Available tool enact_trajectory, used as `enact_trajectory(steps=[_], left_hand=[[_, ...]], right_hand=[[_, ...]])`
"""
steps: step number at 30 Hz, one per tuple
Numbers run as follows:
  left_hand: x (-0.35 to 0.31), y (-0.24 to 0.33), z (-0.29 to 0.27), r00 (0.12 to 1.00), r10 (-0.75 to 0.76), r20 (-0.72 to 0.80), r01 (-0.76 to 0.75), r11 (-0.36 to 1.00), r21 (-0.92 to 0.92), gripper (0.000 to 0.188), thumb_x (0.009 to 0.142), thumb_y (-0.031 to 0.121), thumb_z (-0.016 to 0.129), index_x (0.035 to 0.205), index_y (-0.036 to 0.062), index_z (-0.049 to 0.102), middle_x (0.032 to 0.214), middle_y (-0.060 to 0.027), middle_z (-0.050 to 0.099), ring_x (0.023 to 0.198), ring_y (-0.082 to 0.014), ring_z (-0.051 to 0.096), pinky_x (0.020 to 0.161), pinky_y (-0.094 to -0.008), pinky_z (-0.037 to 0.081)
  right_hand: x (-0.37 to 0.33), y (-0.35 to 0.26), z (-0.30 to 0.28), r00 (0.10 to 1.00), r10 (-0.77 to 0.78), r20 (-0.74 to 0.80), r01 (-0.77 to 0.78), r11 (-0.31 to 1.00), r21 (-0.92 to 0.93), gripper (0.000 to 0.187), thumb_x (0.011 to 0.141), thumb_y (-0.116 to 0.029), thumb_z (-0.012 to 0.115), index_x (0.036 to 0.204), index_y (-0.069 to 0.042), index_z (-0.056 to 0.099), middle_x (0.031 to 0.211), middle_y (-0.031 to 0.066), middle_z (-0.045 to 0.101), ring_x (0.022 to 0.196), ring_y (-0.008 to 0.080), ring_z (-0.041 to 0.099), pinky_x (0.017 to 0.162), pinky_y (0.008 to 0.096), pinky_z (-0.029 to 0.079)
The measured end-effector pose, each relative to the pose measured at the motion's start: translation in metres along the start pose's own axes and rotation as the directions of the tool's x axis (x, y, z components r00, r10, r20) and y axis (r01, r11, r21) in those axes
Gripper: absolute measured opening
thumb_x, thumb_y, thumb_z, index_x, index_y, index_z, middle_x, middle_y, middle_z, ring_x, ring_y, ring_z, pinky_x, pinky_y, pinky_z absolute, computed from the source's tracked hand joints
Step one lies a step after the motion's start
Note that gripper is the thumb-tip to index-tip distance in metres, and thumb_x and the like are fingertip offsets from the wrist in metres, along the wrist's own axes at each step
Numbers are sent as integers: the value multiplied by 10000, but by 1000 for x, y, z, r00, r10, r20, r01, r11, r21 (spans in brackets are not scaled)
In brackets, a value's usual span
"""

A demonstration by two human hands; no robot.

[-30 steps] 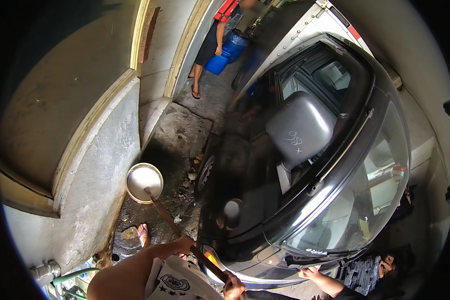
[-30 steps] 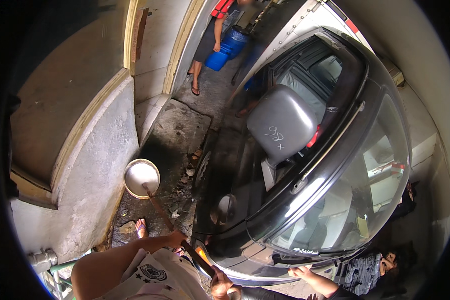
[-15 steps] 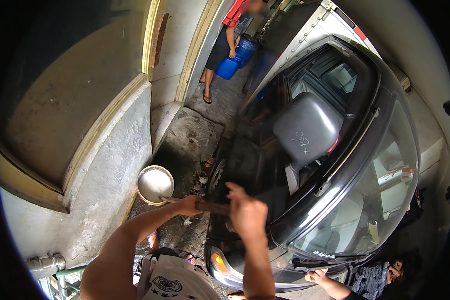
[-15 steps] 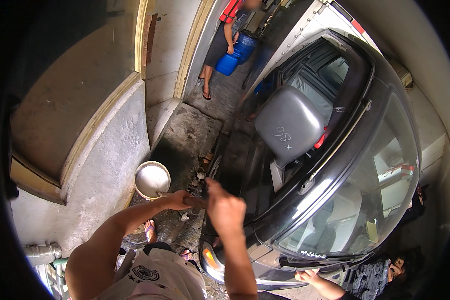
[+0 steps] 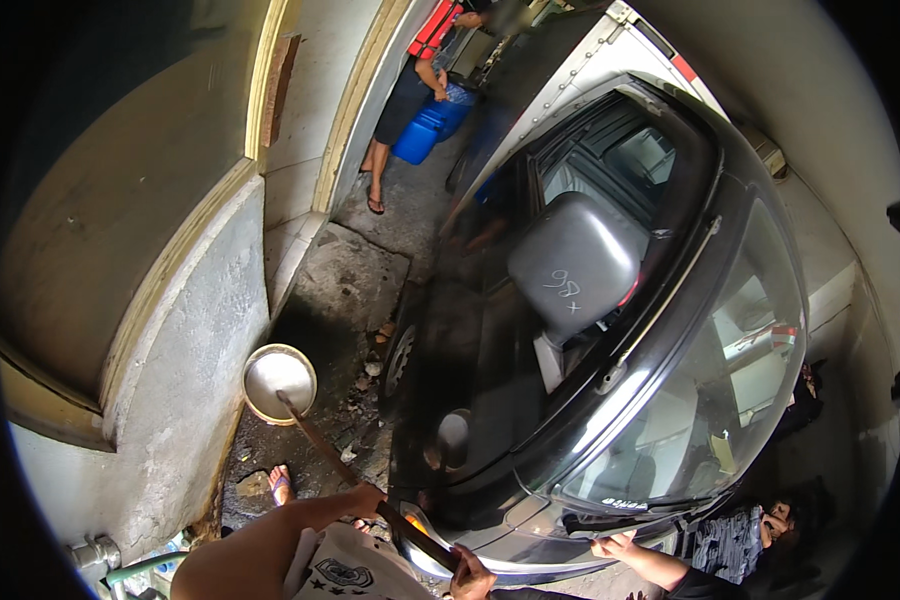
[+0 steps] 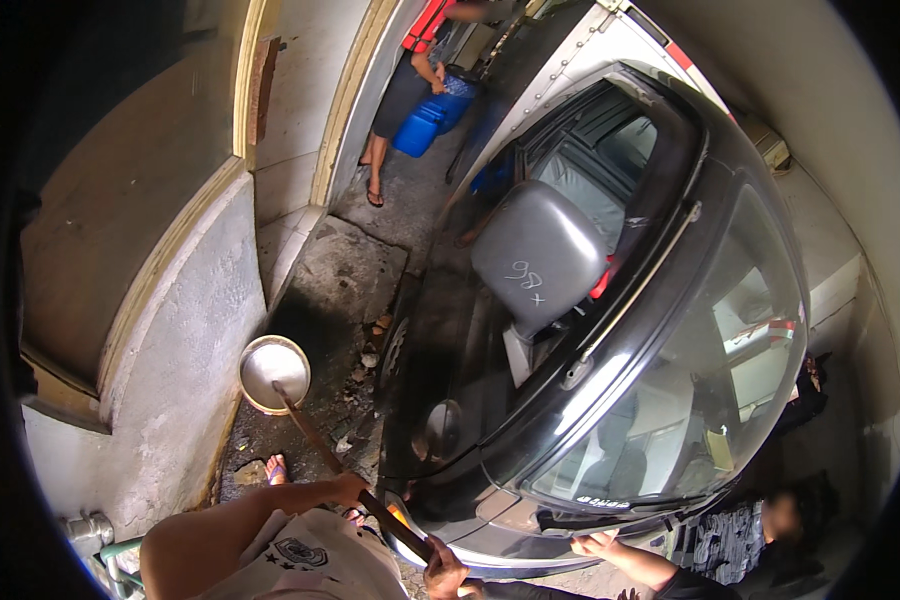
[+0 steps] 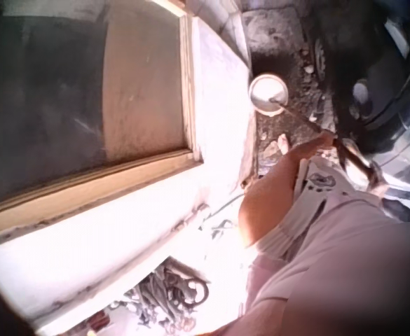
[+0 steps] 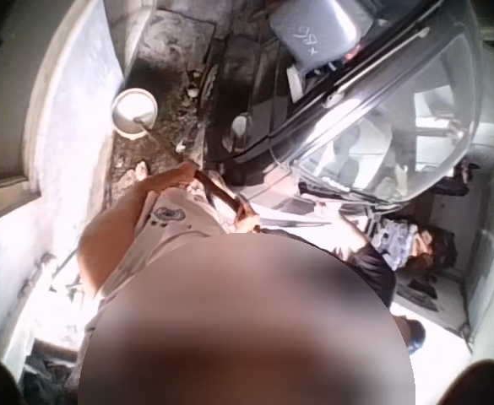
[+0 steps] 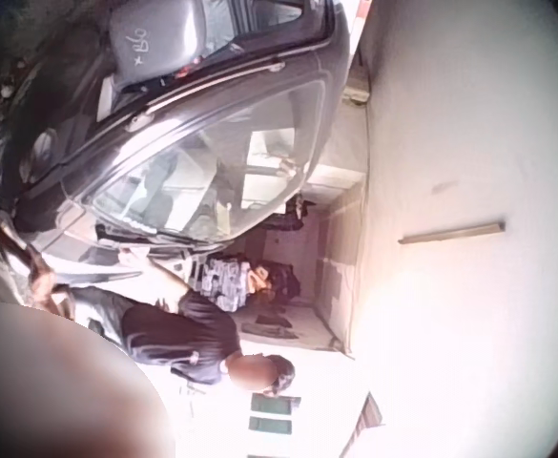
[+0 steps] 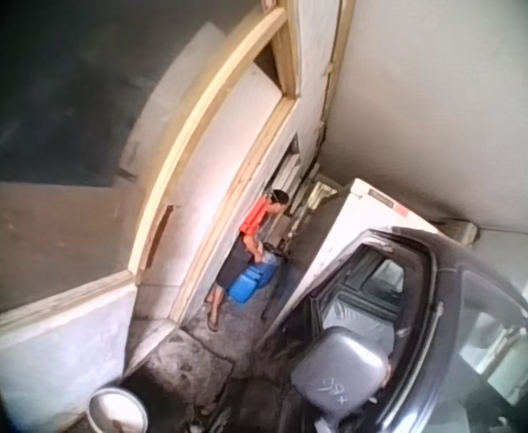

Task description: The person repeatedly dips a long-handled brush into a bucket and scrubs the front bumper and lower hood of a dark car. Another person wipes the windshield with a cloth. The camera wearer continues scrubbing the same area throughout the clip.

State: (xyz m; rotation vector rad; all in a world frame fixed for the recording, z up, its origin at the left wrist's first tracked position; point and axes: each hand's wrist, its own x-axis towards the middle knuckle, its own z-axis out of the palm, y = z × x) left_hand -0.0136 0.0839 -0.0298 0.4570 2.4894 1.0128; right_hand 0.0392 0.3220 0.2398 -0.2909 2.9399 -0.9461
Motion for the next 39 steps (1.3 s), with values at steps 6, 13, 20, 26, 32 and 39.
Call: enact_trajectory(steps=[6,13,20,26,32,39], left_hand=[[1,31,-153,985,30,-170,-53,990,-129,397,760,341,750,1041,66,696,922,-212,706,938,-380,685,821,-486,536],[-27,-25,-201,856,-140,-497,-27,950,-313,279,760,233,729,979,61,710,857,-190,710,836,-335,714,711,-419,550],[-4,-21,-14,944,-21,-331,-13,995,-101,248,618,187,738,840,90,682,807,-147,677,818,-365,674,736,-478,526],[4,-2,32,998,41,56,-46,995,91,334,702,335,749,927,96,691,828,-158,693,865,-359,694,779,-478,542],[4,33,-126,985,-7,-171,-14,993,-119,307,735,308,740,936,81,691,867,-189,704,862,-369,692,757,-479,539],[-22,-5,-211,920,-165,-356,25,930,-366,313,753,264,738,985,56,705,866,-199,711,842,-350,709,746,-440,550]], right_hand=[[133,-135,-93,896,-416,-153,417,909,-28,204,969,4,529,1058,-13,711,858,147,751,791,232,757,668,312,602],[196,-242,-15,829,-554,77,545,770,-332,349,813,-30,660,1127,-175,708,855,64,747,697,245,723,600,363,569],[35,-17,17,903,-358,-237,350,934,-77,351,789,90,596,1037,-106,748,835,120,732,731,268,720,651,346,560],[-32,44,11,998,1,59,-18,955,295,245,966,-26,537,1154,7,689,998,151,730,848,273,688,793,360,533],[112,-99,-78,942,-289,-173,294,956,7,240,951,35,488,1021,9,716,845,170,741,769,231,751,699,332,589],[207,-243,-42,834,-551,40,540,798,-267,287,883,-42,636,1151,-136,677,791,76,738,668,263,721,574,359,557]])
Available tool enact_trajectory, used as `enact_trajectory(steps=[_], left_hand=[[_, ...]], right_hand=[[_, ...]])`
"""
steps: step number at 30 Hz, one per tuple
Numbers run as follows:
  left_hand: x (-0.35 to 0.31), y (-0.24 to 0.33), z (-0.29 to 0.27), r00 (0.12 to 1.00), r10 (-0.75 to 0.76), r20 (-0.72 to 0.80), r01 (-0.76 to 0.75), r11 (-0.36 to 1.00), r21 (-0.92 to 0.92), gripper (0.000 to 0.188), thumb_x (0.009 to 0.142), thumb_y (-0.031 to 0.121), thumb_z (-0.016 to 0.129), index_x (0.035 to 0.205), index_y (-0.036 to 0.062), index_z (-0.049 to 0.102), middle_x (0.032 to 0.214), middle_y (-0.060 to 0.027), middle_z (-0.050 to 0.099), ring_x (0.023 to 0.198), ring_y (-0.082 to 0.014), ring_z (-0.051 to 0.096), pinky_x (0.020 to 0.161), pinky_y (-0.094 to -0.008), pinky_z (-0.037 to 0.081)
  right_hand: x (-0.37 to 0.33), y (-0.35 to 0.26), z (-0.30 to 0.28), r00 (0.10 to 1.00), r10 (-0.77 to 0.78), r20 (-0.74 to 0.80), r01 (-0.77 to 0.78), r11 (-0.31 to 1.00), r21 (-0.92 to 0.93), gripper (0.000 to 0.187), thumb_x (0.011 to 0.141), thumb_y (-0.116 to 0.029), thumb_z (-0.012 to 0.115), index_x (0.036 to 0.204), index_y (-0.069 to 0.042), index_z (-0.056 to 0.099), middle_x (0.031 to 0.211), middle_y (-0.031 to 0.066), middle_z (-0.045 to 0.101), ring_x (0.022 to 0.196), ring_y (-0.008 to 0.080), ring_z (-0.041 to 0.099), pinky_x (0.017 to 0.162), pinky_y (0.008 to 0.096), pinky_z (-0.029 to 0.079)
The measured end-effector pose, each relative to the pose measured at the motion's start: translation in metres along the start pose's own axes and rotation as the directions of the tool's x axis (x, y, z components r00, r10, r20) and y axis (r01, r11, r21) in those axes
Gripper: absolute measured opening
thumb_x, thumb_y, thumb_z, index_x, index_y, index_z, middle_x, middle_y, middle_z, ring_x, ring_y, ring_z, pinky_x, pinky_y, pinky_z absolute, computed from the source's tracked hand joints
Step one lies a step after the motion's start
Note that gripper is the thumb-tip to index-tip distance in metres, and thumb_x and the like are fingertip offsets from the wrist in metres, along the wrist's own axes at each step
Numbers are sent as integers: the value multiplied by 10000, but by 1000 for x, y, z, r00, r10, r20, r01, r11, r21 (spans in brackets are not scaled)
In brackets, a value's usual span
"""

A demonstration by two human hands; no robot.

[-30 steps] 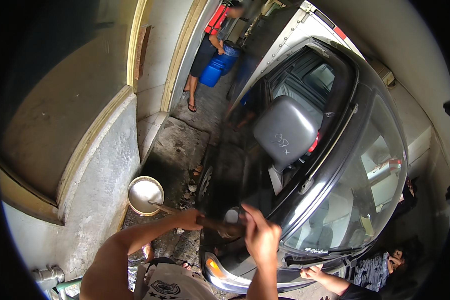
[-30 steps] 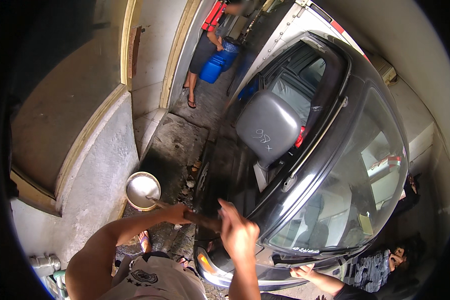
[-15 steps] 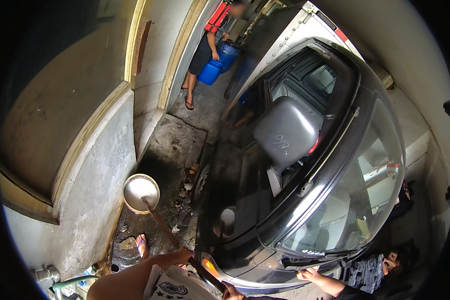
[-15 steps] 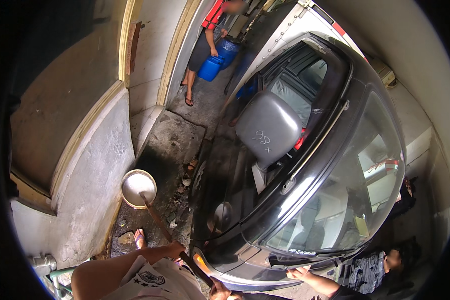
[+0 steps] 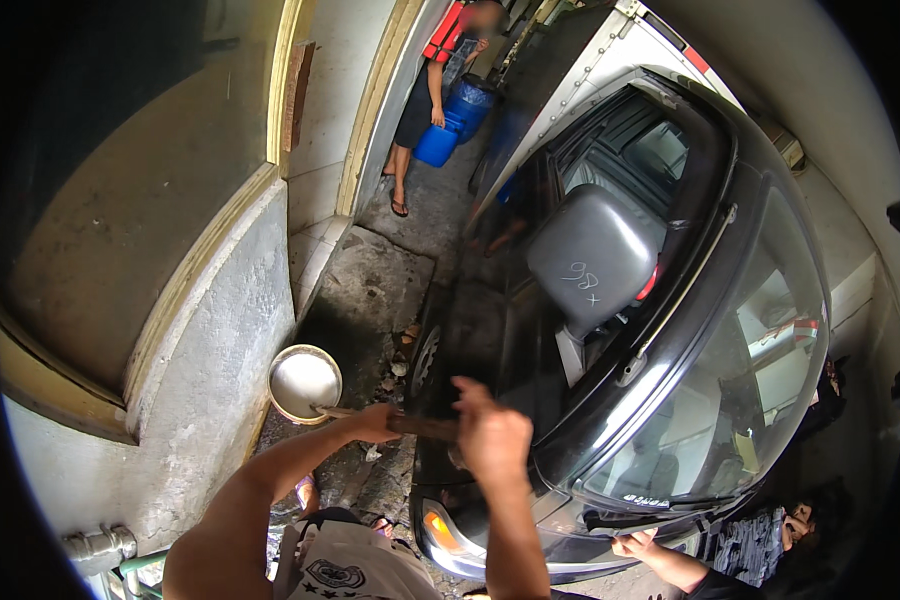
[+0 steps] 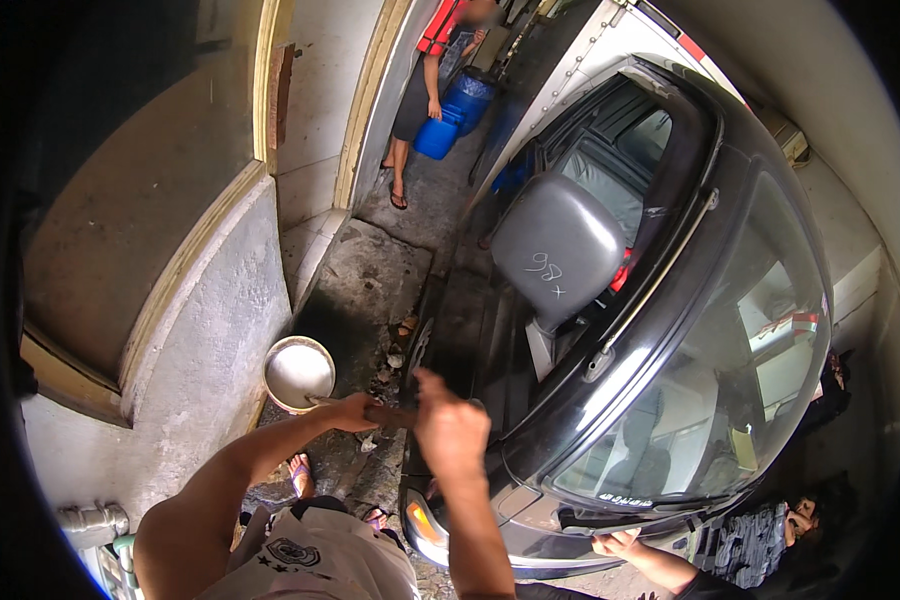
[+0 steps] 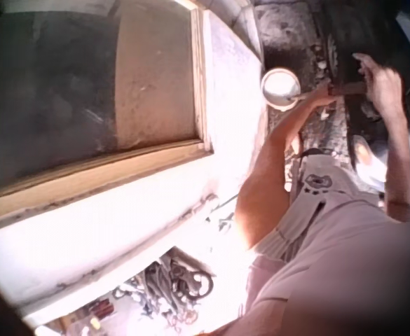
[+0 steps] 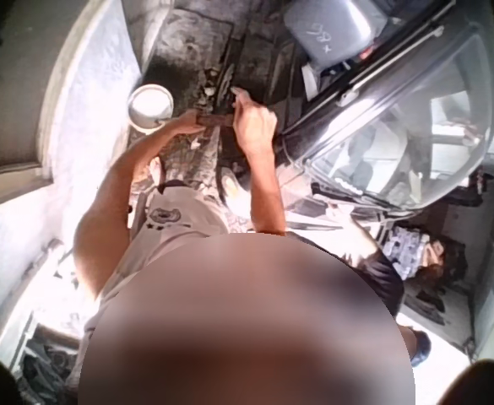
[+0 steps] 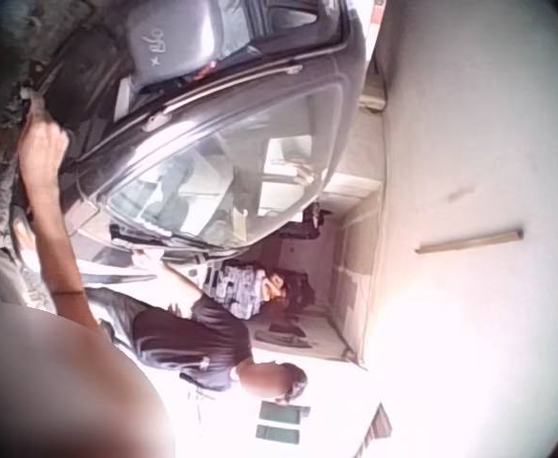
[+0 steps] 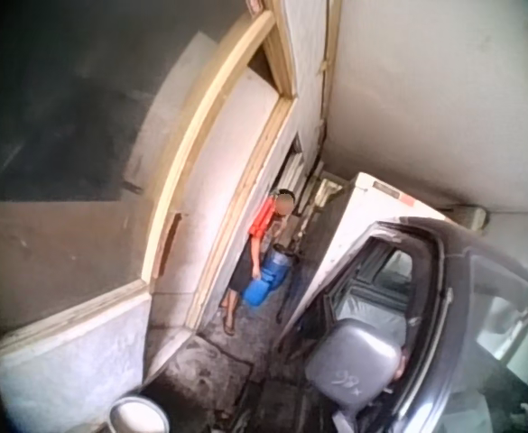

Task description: The person repeatedly dips a long-handled brush into a bucket and scrubs the front bumper and lower hood of a dark car. Another person wipes the windshield with a cloth. The camera wearer continues scrubbing the same area throughout the clip.

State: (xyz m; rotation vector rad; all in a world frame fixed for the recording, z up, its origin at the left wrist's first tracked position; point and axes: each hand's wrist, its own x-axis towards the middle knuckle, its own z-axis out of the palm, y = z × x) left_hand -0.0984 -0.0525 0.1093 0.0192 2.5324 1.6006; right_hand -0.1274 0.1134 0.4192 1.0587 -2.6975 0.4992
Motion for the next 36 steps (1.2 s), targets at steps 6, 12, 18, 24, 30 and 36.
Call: enact_trajectory(steps=[6,12,18,24,30,36], left_hand=[[-48,-72,110,992,81,-98,-74,995,73,231,681,192,727,873,73,680,814,-176,689,821,-381,684,747,-478,535],[-64,-96,217,918,103,384,-279,855,437,339,699,279,730,989,114,672,817,-122,693,855,-337,699,761,-528,519],[-21,-19,153,925,33,378,-176,920,350,405,735,374,744,1034,103,704,877,-192,706,878,-393,690,799,-486,539],[13,41,42,990,38,139,-50,995,85,410,766,369,748,1038,65,709,855,-202,711,857,-364,708,757,-456,552],[-20,-39,51,986,49,-162,-41,998,52,246,748,296,727,857,81,681,795,-164,695,797,-365,695,694,-480,530],[-55,-93,172,967,194,167,-241,908,344,178,731,252,710,826,104,681,785,-132,676,821,-354,683,769,-476,523]], right_hand=[[-164,43,80,955,164,-246,-119,975,190,349,808,101,607,1041,-129,728,818,92,743,671,227,728,577,325,566],[-328,68,88,829,542,140,-557,823,110,274,922,-8,531,1134,-33,703,971,183,727,844,328,704,783,408,552],[-226,88,21,907,379,-185,-344,918,196,229,893,77,518,956,9,728,803,164,737,735,262,746,704,332,586],[-55,44,-48,949,195,-248,-158,974,162,199,940,7,559,1077,-35,697,792,147,737,721,237,748,648,334,587],[-61,13,55,959,-26,-284,17,999,-37,419,754,-4,653,1106,-225,704,730,18,647,574,210,649,483,341,506],[-272,61,90,921,354,-161,-343,935,92,332,795,60,621,1023,-146,746,792,75,734,652,256,706,584,368,547]])
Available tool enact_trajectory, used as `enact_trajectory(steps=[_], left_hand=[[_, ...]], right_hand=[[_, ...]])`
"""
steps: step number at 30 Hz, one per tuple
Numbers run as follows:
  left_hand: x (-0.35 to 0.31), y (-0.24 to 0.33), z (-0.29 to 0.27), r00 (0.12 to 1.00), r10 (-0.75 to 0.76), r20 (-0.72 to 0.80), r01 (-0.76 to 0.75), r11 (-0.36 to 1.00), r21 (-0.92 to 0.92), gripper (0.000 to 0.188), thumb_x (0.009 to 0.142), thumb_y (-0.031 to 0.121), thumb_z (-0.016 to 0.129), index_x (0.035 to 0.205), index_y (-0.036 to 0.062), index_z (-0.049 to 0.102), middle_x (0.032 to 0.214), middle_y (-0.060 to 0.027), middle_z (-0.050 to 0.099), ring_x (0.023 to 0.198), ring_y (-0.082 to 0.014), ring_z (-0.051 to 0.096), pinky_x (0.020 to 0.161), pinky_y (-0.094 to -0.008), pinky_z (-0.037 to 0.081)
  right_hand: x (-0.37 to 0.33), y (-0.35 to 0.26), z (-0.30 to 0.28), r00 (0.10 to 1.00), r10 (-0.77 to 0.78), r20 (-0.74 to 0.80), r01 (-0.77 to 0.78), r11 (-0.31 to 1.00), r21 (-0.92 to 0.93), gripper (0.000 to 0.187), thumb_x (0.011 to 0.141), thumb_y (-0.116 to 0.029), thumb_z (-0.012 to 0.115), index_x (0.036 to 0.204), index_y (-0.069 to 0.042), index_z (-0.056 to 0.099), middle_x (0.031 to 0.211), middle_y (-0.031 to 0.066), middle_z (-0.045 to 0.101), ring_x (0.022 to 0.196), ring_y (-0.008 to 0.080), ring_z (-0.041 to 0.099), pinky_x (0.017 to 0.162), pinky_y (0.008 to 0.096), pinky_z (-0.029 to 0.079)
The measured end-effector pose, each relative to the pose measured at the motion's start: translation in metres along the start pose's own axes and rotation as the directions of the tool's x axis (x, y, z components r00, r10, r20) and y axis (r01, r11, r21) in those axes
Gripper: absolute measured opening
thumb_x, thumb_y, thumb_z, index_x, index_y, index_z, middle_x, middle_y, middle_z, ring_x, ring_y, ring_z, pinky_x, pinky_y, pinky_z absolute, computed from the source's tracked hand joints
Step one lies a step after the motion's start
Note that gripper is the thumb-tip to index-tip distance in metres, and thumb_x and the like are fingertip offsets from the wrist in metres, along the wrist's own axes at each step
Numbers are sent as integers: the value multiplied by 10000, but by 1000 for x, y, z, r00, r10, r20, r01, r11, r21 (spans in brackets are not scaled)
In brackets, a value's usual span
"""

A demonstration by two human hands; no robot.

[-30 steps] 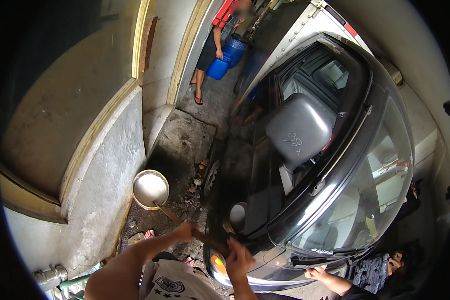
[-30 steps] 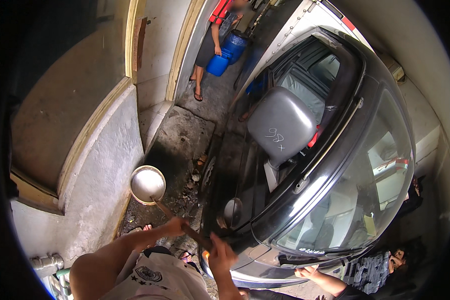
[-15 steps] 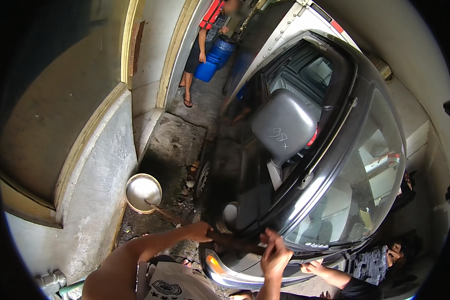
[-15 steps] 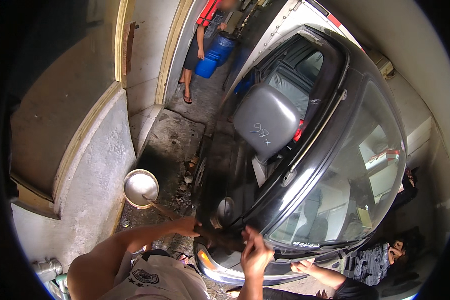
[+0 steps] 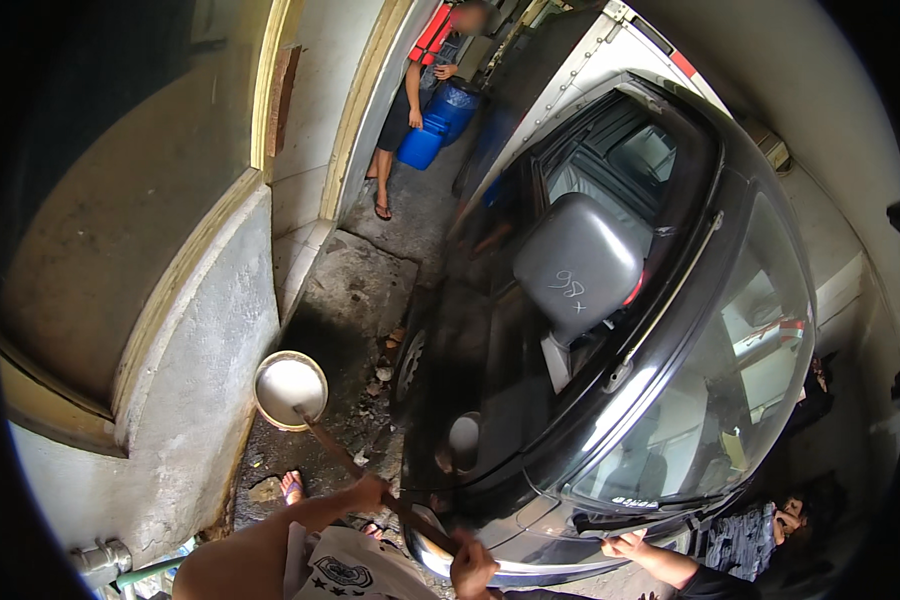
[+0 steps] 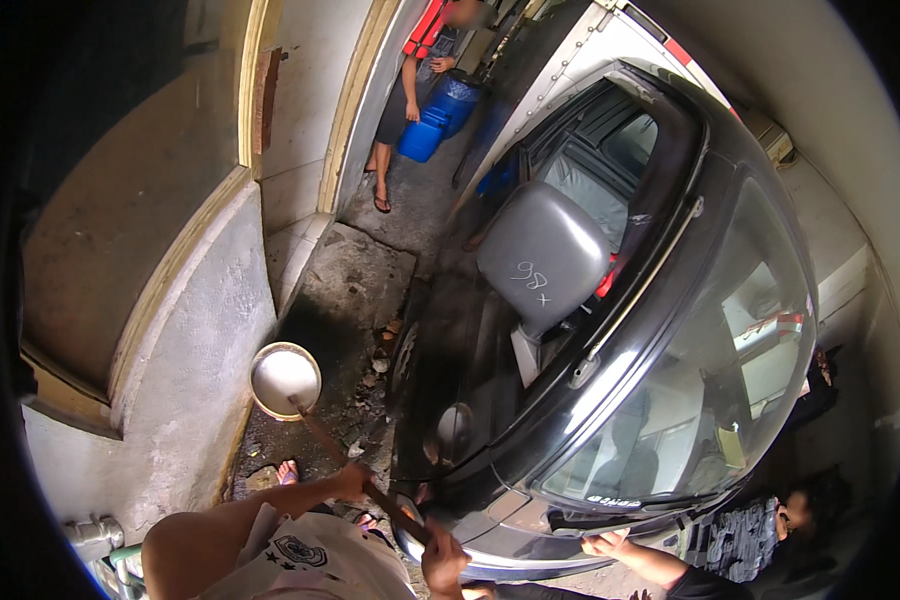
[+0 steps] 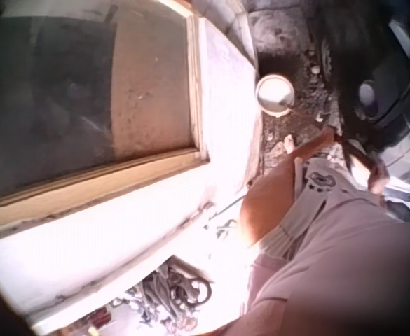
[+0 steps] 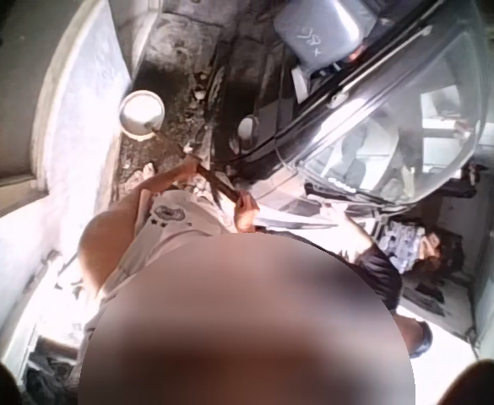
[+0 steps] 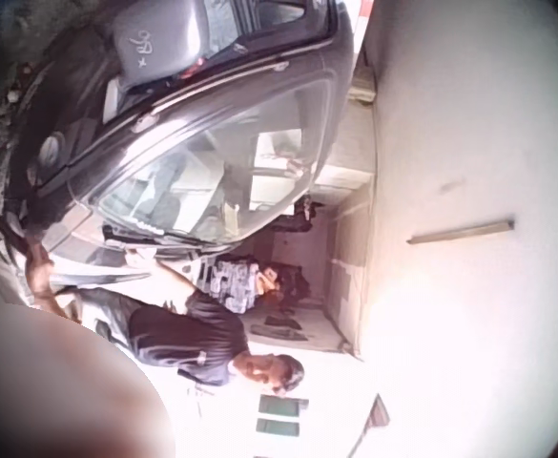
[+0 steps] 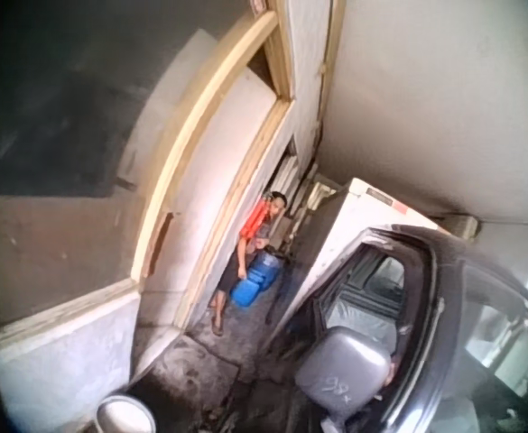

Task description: The person repeatedly dips a long-handled brush into a bucket and scrubs the front bumper and lower hood of a dark car. Another person wipes the windshield with a cloth. The camera wearer continues scrubbing the same area throughout the clip.

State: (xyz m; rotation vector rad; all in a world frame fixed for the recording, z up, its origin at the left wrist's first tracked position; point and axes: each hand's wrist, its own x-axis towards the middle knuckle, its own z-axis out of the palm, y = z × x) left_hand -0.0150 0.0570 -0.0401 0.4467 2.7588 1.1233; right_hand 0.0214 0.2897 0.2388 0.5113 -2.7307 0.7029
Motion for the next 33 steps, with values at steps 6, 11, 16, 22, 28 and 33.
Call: enact_trajectory(steps=[6,11,16,22,28,33], left_hand=[[1,31,19,938,24,346,-9,999,-44,257,745,306,721,902,104,693,824,-159,693,856,-355,691,764,-492,526],[48,57,-114,973,-45,226,71,992,-109,331,768,352,716,959,82,692,902,-211,702,903,-386,686,786,-496,533],[56,49,-211,975,-171,139,207,929,-308,377,801,361,708,1023,56,694,939,-219,701,926,-371,692,792,-458,548],[8,-10,-143,969,-146,-198,91,960,-264,275,739,249,716,947,75,679,882,-181,690,859,-371,684,741,-471,527],[-9,0,-16,1000,27,13,-27,999,-28,273,722,275,738,900,84,656,843,-147,665,852,-369,668,781,-485,531],[0,34,19,985,28,170,-87,932,353,374,811,326,704,1068,62,636,966,-165,677,973,-377,663,826,-517,533]], right_hand=[[-46,13,-24,910,334,245,-368,924,107,320,865,52,525,1077,-62,735,975,172,723,904,338,685,855,406,529],[112,-29,-78,991,-135,-7,134,981,138,279,863,70,542,1008,-69,736,824,137,739,741,230,737,647,348,576],[223,-134,-89,966,-257,18,252,958,138,276,899,31,578,1128,-75,690,901,137,745,793,241,750,646,337,589],[171,-144,-1,916,-400,-21,397,914,-81,421,765,14,654,1110,-219,713,788,14,696,558,212,650,472,329,505],[0,-16,-1,1000,-15,2,15,998,55,382,740,99,621,989,-156,757,789,92,720,652,276,697,599,359,558],[-37,24,-19,958,182,223,-215,968,132,301,908,39,513,1118,-40,712,977,169,732,873,299,710,799,404,556]])
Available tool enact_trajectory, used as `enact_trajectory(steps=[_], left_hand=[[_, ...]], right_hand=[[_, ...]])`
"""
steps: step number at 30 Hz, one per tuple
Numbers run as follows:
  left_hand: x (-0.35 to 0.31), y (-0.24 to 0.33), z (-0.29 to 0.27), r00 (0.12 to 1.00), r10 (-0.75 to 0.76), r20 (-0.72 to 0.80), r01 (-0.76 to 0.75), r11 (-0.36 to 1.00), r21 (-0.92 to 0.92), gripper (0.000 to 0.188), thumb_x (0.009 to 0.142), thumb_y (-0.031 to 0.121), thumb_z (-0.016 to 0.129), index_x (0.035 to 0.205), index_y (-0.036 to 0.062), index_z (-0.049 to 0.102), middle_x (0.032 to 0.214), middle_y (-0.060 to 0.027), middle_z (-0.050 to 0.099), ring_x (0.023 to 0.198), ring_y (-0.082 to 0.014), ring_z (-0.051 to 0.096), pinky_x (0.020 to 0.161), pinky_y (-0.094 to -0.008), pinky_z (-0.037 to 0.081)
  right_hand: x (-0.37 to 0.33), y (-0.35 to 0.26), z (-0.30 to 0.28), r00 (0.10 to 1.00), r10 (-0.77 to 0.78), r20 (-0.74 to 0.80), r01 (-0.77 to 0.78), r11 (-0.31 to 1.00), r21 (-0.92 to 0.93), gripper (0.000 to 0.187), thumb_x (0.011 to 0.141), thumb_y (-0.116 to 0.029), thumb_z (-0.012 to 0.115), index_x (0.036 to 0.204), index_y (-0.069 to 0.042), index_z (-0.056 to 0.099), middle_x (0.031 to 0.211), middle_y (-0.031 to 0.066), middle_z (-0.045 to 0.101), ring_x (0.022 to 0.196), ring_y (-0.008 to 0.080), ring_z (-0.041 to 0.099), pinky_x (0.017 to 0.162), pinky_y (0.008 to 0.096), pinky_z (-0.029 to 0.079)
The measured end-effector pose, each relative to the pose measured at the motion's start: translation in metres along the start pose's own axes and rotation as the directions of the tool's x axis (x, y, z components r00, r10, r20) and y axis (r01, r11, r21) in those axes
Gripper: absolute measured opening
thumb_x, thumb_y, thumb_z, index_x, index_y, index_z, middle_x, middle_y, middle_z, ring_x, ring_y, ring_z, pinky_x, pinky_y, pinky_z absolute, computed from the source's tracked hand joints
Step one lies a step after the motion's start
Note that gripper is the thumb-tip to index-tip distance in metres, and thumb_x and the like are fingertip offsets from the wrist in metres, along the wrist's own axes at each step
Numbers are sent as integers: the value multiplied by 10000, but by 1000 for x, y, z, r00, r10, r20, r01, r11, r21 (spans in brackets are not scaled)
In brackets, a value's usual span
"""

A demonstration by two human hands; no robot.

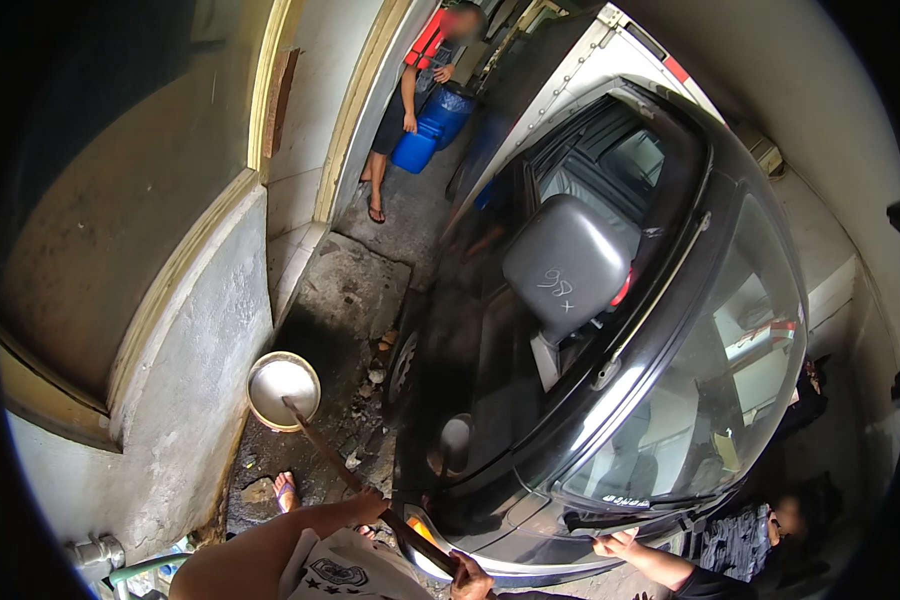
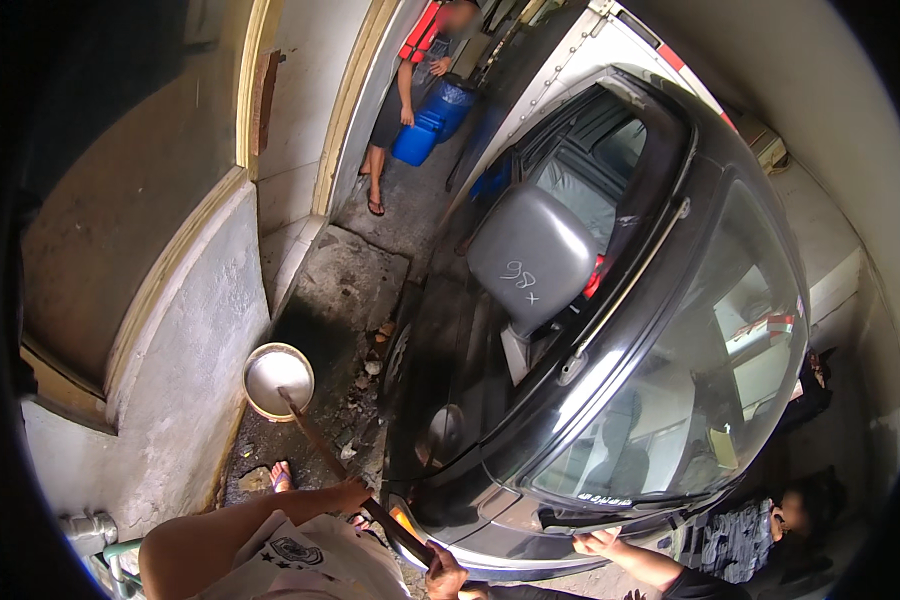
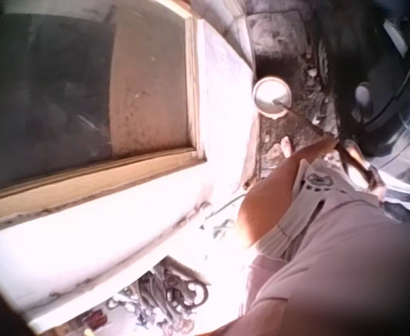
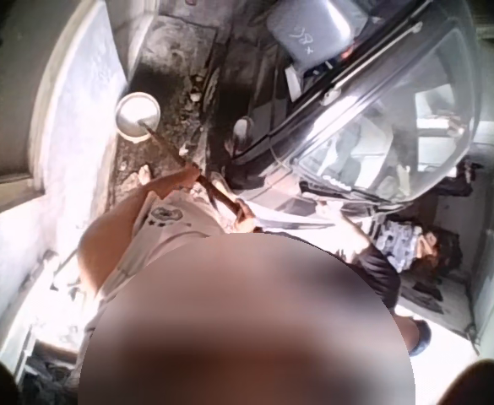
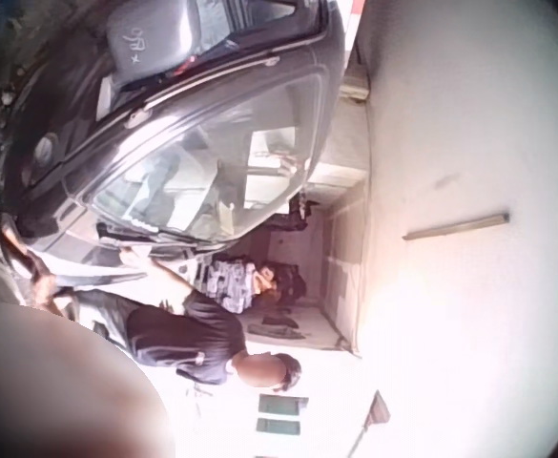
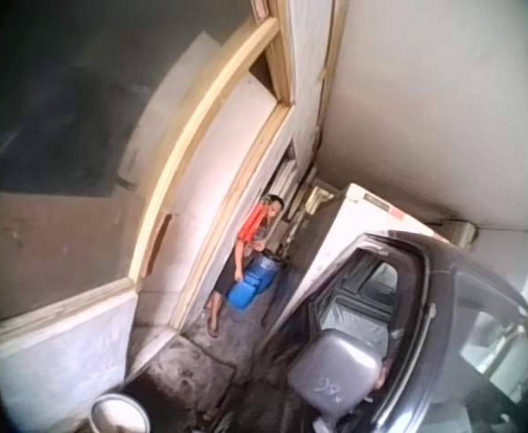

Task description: The person repeatedly dips a long-handled brush into a bucket and scrubs the front bumper and lower hood of a dark car. Another person wipes the windshield with a cloth. The camera wearer continues scrubbing the same area throughout the clip.

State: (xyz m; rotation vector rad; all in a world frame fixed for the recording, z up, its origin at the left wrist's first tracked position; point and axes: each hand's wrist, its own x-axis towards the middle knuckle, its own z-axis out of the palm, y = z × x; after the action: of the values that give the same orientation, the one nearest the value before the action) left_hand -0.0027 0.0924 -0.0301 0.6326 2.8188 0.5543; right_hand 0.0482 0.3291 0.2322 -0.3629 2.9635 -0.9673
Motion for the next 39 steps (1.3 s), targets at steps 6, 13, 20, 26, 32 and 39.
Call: enact_trajectory(steps=[6,13,20,26,32,39], left_hand=[[-2,-22,-140,949,-186,-253,87,930,-358,379,784,261,729,1097,66,642,933,-178,691,860,-390,679,791,-506,548],[-26,-75,-232,829,-517,-211,375,795,-476,347,731,220,746,1035,60,695,864,-218,703,866,-397,688,819,-490,543],[-28,-56,-106,937,-348,40,350,933,-82,323,805,280,678,1039,57,682,834,-210,709,826,-363,713,724,-496,576],[-7,29,0,935,-293,199,295,955,22,218,824,240,651,952,77,719,932,-194,718,1009,-495,654,855,-631,484],[7,15,-91,961,-73,-266,114,983,144,350,768,378,711,984,102,714,871,-158,718,894,-377,690,956,-573,442],[1,-34,-218,803,-388,-452,43,795,-606,249,718,169,738,938,56,715,859,-156,719,830,-340,709,737,-430,542]], right_hand=[[131,-96,-67,918,-374,-134,375,927,-24,254,876,86,552,1039,-19,716,857,156,744,761,240,748,698,330,582],[216,-256,-55,773,-632,50,631,759,-159,336,826,-1,629,1125,-138,695,851,98,740,685,281,715,609,390,572],[119,-123,15,870,-462,-170,449,887,-110,445,736,57,649,1087,-205,728,867,89,744,654,231,711,538,308,538],[-22,9,4,994,-94,-61,91,995,-49,288,909,9,552,1128,-68,722,867,131,738,728,255,701,684,385,555],[72,-39,-55,959,-222,-177,219,975,-38,320,829,107,551,998,-83,746,845,154,743,731,253,743,677,343,575],[204,-237,-97,821,-542,-178,553,833,17,275,908,72,534,1100,-36,698,894,157,744,761,248,751,663,326,591]])
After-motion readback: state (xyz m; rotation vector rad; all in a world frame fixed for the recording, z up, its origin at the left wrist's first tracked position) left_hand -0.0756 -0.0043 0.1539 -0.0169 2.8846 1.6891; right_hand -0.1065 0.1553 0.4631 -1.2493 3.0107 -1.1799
